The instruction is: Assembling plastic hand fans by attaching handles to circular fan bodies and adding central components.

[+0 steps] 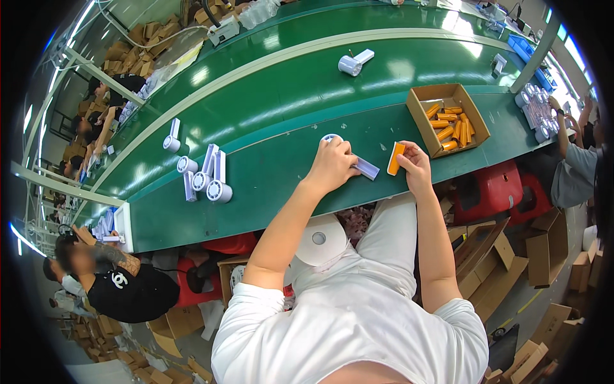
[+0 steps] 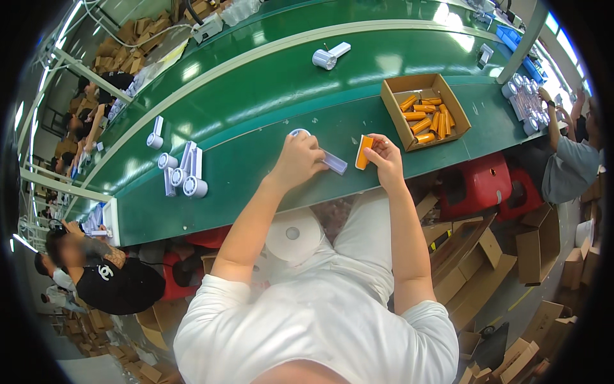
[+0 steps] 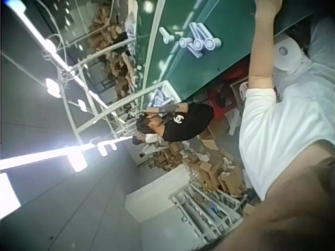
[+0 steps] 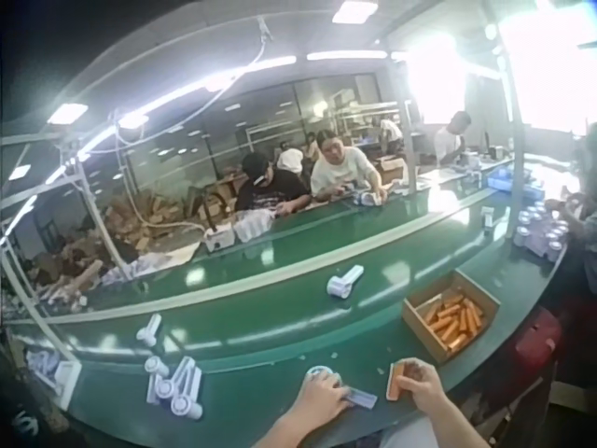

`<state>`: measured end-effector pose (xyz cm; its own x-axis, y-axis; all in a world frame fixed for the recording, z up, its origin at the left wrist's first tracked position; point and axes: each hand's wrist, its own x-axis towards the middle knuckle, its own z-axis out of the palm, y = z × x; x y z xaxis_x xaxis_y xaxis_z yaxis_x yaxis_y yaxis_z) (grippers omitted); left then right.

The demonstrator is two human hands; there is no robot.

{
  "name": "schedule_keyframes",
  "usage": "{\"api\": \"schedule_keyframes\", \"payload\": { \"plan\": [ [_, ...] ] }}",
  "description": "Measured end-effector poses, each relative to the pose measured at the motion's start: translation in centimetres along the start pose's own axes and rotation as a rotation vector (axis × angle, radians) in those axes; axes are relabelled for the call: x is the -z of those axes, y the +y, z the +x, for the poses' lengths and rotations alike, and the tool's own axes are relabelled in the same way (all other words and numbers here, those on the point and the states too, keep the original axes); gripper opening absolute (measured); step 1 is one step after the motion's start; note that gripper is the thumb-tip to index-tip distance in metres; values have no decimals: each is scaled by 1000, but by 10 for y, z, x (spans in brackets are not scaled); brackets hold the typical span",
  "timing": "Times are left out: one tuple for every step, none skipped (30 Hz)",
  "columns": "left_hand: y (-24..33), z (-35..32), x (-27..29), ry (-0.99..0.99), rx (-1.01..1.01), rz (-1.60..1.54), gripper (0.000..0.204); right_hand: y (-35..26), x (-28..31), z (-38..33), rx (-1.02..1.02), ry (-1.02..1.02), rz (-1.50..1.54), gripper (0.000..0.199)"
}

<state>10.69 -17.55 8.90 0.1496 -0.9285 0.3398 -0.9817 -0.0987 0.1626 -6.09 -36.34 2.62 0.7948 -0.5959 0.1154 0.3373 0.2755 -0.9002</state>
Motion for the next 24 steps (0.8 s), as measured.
{"api": "schedule_keyframes", "payload": {
  "plan": [
    [-3,5,2,-88,32,-87,13,0,-1,0,4,2,-4,32],
    [-10,9,5,-85,29,-89,13,-1,-2,0,21,17,-3,31],
    [-16,13,12,-161,125,-323,13,-1,-2,0,37,28,-2,30],
    [-20,16,17,-236,221,-557,13,-1,-1,0,38,26,-6,30],
    [-24,16,16,-230,221,-559,13,-1,0,1,32,17,2,32],
    [-29,15,12,19,226,-552,15,-2,0,1,24,5,10,33],
    [-32,14,9,270,230,-538,17,-3,0,1,22,-2,3,33],
    [-35,13,4,405,150,-210,15,-3,1,1,41,-6,11,33],
    [-42,9,-11,419,162,-204,15,-3,-1,2,60,-21,22,33],
    [-51,6,-31,383,341,-675,16,-3,-3,4,57,-41,16,33],
    [-51,7,-36,326,506,-1158,18,-1,0,4,61,-28,-2,33],
    [-55,6,-38,276,503,-1160,21,0,2,4,65,-17,-20,33],
    [-58,4,-40,222,461,-1114,21,2,2,4,76,1,-33,32],
    [-61,3,-41,170,421,-1068,22,5,3,5,70,-19,-46,32],
    [-64,0,-42,146,429,-1082,25,8,4,6,75,2,-47,32],
    [-63,-2,-40,169,438,-1091,25,5,1,5,78,25,-48,31],
    [-62,-4,-39,329,305,-830,26,3,-2,2,76,50,-36,30],
    [-59,-4,-32,475,172,-559,26,2,-2,1,73,34,-51,30],
    [-56,-5,-25,489,106,-571,29,2,0,0,68,43,-47,30],
    [-51,-6,-18,507,114,-576,29,3,2,0,64,54,-42,30],
    [-45,-8,-7,524,13,-456,31,3,0,0,80,55,-68,29],
    [-39,-10,-3,537,-88,-335,33,4,-2,0,79,45,-80,29],
    [-32,-11,-8,471,-62,-274,31,5,-3,0,68,73,-57,30],
    [-32,-9,-19,482,-56,-279,31,5,-3,1,56,102,-33,31]
  ]
}}
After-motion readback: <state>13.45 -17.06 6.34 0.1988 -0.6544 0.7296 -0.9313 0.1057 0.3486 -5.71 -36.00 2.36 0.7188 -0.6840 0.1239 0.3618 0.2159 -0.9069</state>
